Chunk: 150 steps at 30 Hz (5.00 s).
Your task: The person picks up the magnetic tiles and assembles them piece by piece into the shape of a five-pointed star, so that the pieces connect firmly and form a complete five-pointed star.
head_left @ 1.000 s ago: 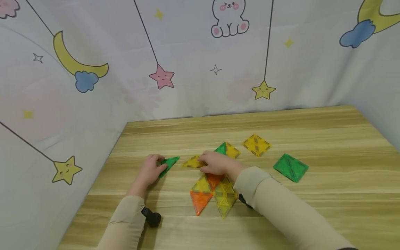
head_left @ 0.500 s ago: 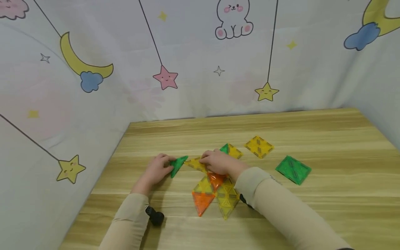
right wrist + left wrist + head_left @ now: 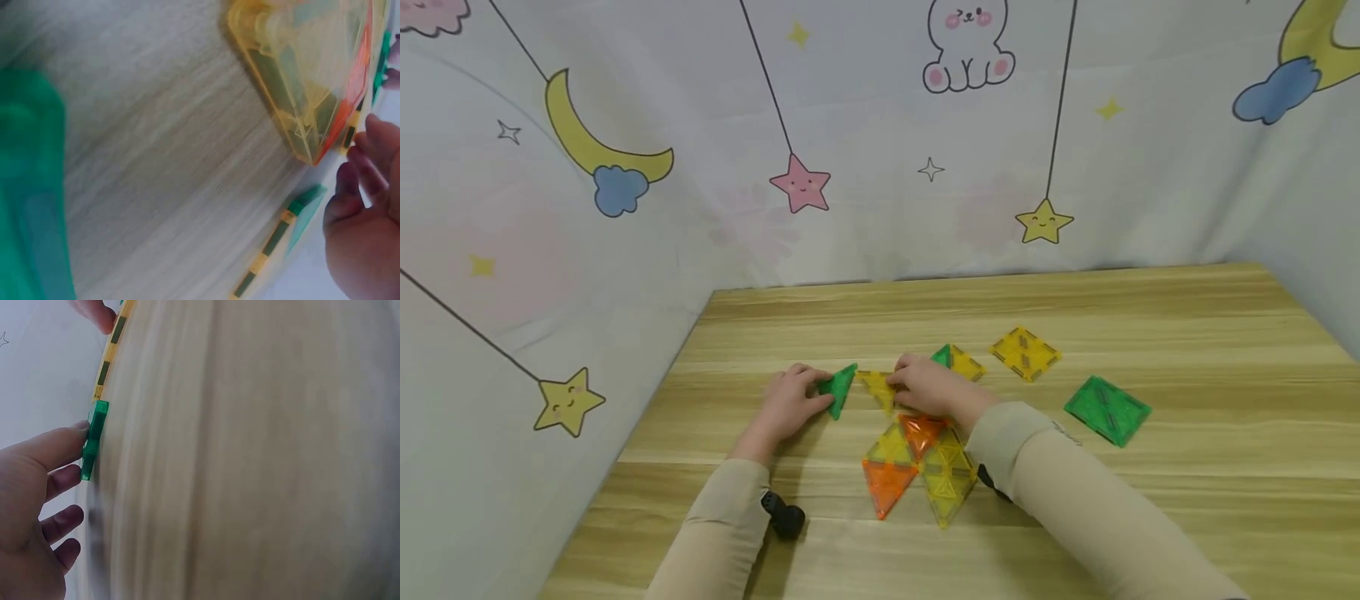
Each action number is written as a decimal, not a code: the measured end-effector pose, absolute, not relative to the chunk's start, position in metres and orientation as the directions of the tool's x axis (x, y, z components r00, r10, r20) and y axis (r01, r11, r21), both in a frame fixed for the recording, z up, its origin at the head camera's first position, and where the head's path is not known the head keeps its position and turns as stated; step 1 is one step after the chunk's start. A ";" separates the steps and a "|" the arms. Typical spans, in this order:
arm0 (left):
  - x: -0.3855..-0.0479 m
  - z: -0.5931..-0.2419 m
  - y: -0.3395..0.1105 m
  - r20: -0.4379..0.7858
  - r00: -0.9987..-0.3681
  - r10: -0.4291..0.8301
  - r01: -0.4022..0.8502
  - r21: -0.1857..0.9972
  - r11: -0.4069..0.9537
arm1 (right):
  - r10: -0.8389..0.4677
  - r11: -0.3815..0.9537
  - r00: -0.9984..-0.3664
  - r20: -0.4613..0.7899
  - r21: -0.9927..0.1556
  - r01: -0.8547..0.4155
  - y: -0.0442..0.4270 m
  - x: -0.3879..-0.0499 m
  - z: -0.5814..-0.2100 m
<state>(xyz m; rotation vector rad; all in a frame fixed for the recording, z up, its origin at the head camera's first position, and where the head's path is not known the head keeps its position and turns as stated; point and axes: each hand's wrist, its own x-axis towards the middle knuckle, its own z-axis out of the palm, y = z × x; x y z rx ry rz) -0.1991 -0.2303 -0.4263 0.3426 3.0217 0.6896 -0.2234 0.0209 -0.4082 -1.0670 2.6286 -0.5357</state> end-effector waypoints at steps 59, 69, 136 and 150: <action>-0.163 -0.405 -0.191 -0.136 -0.829 0.543 0.478 0.330 0.814 | -0.729 0.660 -0.675 -0.114 -0.378 -0.649 0.095 -0.166 -0.414; -0.155 -0.412 -0.193 -0.186 -0.803 0.567 0.504 0.298 0.811 | -0.702 0.677 -0.711 -0.047 -0.354 -0.645 0.115 -0.148 -0.420; -0.134 -0.423 -0.187 -0.088 -0.816 0.572 0.432 0.563 0.704 | -0.678 0.602 -0.733 0.046 -0.537 -0.591 0.118 -0.135 -0.433; -0.138 -0.427 -0.180 -0.128 -0.851 0.510 0.243 0.764 0.597 | -0.667 0.573 -0.745 0.003 -0.638 -0.515 0.119 -0.136 -0.431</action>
